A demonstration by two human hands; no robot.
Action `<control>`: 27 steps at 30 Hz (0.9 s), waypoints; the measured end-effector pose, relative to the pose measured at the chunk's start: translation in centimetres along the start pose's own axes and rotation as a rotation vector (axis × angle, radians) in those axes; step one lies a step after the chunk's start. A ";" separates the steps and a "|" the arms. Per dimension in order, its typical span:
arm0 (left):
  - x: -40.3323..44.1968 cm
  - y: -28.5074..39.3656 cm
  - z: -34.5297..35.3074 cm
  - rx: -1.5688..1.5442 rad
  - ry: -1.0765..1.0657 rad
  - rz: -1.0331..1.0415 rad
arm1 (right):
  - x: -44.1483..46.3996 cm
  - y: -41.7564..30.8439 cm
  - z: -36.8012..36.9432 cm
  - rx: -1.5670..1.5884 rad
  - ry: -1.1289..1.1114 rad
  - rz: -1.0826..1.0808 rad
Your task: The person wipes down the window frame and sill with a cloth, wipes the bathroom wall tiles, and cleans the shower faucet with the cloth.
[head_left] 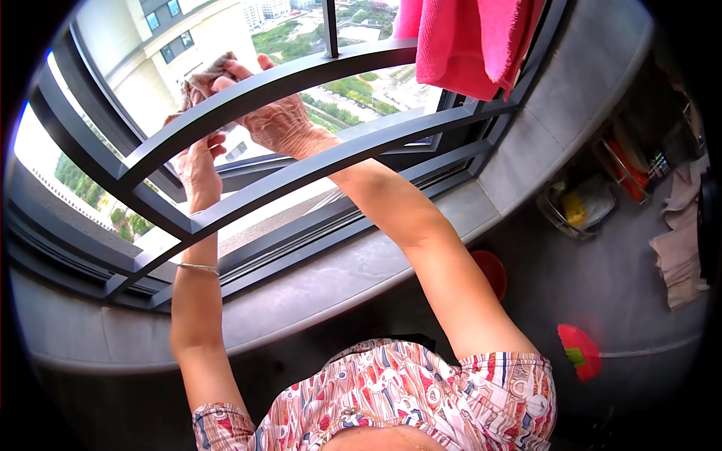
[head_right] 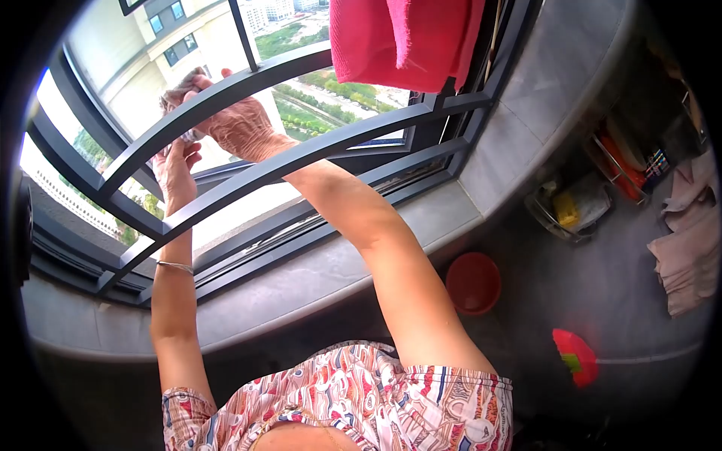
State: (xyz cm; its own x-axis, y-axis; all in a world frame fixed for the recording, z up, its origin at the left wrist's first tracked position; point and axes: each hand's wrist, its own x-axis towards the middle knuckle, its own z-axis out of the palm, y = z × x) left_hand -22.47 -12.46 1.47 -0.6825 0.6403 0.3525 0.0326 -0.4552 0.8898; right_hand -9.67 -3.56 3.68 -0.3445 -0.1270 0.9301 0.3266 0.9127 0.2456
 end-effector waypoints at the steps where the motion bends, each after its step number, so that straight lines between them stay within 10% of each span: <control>1: -0.2 -0.4 0.9 0.000 0.008 0.114 | 0.0 0.5 -0.9 -0.039 0.015 -0.032; 8: -1.6 -3.1 8.2 0.223 -0.208 0.390 | -4.5 5.6 -7.9 -0.059 -0.008 -0.001; 10: -0.8 -5.4 9.9 0.454 -0.191 0.854 | -6.2 6.1 -9.2 -0.083 -0.036 0.071; 14: -2.9 -4.1 10.1 0.494 -0.407 0.579 | -7.3 6.6 -10.3 -0.100 -0.081 0.118; 16: -4.0 -1.9 10.2 0.604 -0.126 0.923 | -6.2 5.4 -9.3 -0.047 -0.028 0.189; 27: 0.7 2.5 5.7 0.926 -0.044 1.083 | -0.2 2.6 -2.4 0.181 -0.019 0.135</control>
State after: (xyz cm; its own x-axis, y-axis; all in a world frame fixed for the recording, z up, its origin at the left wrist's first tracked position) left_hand -18.72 -9.57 5.59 0.0090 0.2694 0.9630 0.9841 -0.1732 0.0392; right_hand -6.68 -2.09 4.78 -0.3256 0.0073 0.9455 0.2087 0.9759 0.0643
